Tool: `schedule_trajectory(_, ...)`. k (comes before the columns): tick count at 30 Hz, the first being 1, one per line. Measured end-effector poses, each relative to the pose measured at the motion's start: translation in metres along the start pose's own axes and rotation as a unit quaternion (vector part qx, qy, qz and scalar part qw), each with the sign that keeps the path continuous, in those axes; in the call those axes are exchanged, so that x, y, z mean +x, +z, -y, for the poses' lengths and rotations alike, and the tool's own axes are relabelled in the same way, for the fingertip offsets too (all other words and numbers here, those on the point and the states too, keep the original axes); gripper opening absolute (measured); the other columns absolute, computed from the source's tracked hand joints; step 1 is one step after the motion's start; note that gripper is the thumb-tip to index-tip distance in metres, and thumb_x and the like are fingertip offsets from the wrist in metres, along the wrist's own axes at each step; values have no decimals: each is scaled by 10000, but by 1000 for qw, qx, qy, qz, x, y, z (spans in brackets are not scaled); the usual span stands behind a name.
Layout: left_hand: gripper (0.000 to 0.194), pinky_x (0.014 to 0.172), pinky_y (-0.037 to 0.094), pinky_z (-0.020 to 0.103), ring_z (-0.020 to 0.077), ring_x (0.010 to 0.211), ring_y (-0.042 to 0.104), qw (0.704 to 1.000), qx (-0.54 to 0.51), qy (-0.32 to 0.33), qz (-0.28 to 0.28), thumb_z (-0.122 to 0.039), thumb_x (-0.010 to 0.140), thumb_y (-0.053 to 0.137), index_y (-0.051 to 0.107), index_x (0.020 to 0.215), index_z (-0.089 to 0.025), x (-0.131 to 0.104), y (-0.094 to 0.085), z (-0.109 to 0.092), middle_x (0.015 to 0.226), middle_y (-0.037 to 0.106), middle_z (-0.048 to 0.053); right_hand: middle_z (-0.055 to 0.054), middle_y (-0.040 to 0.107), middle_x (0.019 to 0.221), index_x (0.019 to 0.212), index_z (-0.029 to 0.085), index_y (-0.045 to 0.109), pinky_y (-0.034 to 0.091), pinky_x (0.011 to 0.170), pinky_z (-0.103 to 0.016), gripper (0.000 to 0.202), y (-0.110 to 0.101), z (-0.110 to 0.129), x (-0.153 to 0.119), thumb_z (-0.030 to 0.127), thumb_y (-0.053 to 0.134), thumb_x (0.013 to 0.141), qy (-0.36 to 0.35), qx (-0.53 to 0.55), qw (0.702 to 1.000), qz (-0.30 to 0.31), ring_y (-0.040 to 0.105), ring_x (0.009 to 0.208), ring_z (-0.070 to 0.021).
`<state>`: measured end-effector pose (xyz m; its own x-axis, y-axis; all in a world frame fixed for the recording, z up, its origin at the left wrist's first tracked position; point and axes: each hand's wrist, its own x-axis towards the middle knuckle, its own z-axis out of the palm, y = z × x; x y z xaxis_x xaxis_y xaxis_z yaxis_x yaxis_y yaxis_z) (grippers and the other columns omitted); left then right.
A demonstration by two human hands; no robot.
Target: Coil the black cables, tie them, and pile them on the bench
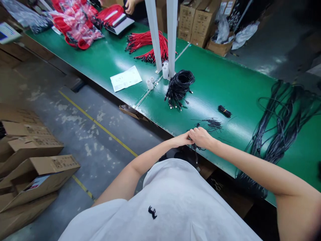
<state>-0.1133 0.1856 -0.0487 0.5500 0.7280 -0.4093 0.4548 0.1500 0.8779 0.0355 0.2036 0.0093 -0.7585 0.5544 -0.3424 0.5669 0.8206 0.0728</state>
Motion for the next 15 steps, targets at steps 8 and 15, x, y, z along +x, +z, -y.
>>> schedule_trajectory(8, 395, 764, 532, 388, 301, 815, 724, 975, 211, -71, 13, -354, 898, 616, 576, 1154, -56, -30, -13, -30, 814, 732, 181, -161, 624, 909, 932, 90, 639, 299, 623, -334, 177, 11, 12, 11, 122, 474, 876, 103, 55, 993, 27, 601, 827, -241)
schedule_trajectory(15, 210, 709, 555, 299, 163, 718, 689, 971, -124, 3, 202, -152, 895, 526, 705, 998, -193, -36, -9, -27, 846, 755, 52, -139, 629, 885, 912, 115, 652, 311, 639, -330, 192, 12, 12, 5, 101, 462, 896, 84, 44, 995, 6, 598, 815, -231)
